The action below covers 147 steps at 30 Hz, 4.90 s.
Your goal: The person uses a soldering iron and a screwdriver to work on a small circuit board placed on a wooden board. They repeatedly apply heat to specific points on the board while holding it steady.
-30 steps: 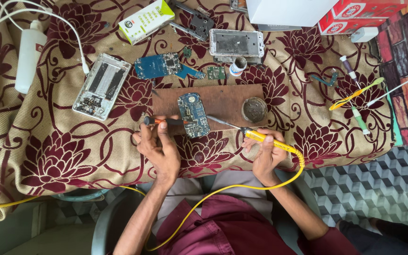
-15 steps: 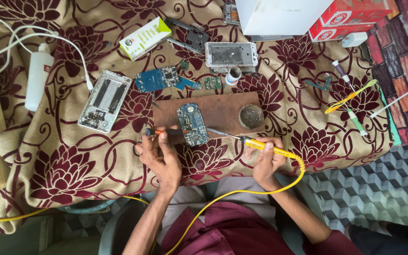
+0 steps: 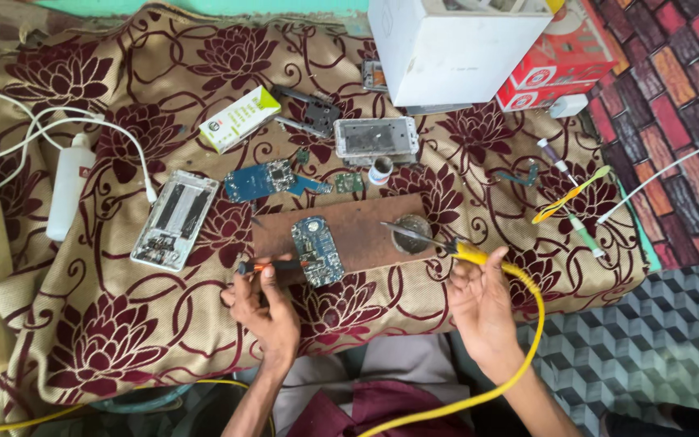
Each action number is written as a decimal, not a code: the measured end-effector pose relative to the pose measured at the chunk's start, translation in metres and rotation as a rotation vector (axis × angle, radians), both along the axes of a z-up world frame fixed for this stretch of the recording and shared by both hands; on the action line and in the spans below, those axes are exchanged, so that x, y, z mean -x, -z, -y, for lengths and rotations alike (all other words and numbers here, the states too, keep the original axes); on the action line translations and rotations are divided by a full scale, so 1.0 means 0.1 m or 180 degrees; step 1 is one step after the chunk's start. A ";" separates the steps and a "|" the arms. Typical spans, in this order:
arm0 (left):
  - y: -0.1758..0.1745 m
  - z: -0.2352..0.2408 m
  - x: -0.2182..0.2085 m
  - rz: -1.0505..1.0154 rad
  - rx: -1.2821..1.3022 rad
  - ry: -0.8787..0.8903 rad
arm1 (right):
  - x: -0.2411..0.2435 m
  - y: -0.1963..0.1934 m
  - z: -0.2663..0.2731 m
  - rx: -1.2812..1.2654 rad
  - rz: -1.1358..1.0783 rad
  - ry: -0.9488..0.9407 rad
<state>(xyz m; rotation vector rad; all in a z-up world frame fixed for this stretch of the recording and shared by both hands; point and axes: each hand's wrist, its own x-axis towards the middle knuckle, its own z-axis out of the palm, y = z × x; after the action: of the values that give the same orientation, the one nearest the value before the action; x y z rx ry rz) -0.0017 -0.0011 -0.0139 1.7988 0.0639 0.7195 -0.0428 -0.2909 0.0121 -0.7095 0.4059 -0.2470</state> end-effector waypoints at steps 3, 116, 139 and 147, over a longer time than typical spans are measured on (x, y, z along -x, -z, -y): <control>0.04 0.00 -0.03 -0.0094 -0.0131 -0.0156 | 0.07 0.04 0.15 -0.0677 0.0016 -0.0255; 0.06 0.07 -0.02 -0.0110 0.1079 0.0004 | -0.09 0.53 -0.40 0.2212 0.1371 -0.0450; 0.01 0.10 -0.08 0.0143 0.1423 -0.0046 | -0.08 0.77 -0.41 0.2063 0.1413 -0.0338; 0.06 0.09 -0.02 0.0216 0.1193 0.0024 | -0.07 0.83 -0.40 0.2041 0.1445 -0.0134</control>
<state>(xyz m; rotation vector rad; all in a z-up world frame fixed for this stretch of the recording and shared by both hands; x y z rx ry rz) 0.0007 -0.0098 -0.0195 1.4157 0.1375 0.7108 -0.0355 -0.2510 -0.0712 -1.2529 -0.1385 -0.4962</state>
